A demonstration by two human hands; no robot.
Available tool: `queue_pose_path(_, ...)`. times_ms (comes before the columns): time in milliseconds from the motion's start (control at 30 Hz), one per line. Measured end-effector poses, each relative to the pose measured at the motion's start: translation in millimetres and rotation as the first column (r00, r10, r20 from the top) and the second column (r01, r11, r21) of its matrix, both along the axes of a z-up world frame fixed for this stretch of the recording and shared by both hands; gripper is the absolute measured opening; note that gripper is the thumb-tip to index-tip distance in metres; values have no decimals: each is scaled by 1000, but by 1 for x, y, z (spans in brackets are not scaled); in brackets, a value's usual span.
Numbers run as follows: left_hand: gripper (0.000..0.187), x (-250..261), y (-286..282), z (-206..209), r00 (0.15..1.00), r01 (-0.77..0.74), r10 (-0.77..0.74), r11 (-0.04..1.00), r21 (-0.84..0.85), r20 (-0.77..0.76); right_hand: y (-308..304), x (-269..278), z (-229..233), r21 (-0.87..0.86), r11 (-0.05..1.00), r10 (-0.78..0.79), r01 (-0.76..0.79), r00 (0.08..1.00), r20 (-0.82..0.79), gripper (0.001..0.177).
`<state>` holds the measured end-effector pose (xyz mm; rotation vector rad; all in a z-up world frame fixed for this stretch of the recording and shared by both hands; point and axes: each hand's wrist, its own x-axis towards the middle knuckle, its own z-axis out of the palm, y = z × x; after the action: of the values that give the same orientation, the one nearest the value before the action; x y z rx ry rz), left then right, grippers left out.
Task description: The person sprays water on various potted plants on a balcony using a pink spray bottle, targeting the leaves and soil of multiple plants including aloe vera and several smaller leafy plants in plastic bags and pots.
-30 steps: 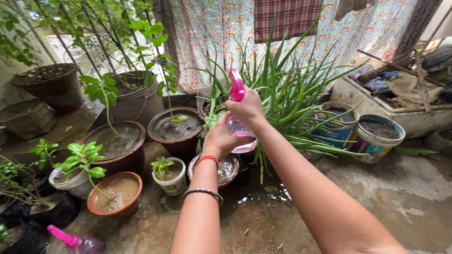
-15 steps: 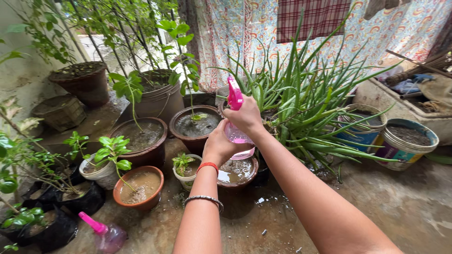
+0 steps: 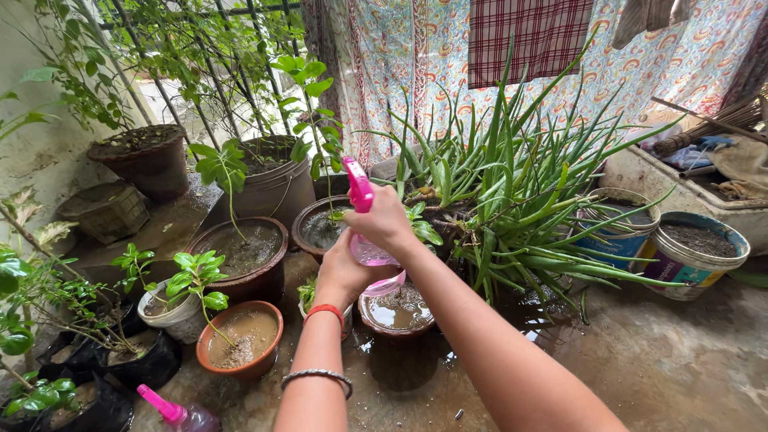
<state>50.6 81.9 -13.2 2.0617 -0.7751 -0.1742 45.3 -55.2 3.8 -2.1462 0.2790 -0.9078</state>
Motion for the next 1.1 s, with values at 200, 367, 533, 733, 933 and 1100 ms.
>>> queue_pose_path(200,109,9,5,-4,1000,28,-28,997,-67,-1,14,6,-2,-55,997,-62,58,996,-67,32)
queue_pose_path(367,107,13,6,-7,999,34,-33,998,-53,22,15,6,-1,-109,994,-5,4,1000,-10,42)
queue_pose_path(533,101,12,3,1,995,-17,18,1000,-4,96,16,5,1,-62,997,-35,37,999,35,37)
queue_pose_path(733,95,5,2,19,983,-11,26,996,-87,180,7,3,18,-97,995,-13,28,988,152,35)
queue_pose_path(933,91,-5,1,32,981,-17,32,997,-78,193,6,-6,32,-87,994,-57,72,986,155,45)
queue_pose_path(1100,87,-10,0,39,966,-18,37,997,-76,255,5,-12,37,-110,992,-44,68,978,205,36)
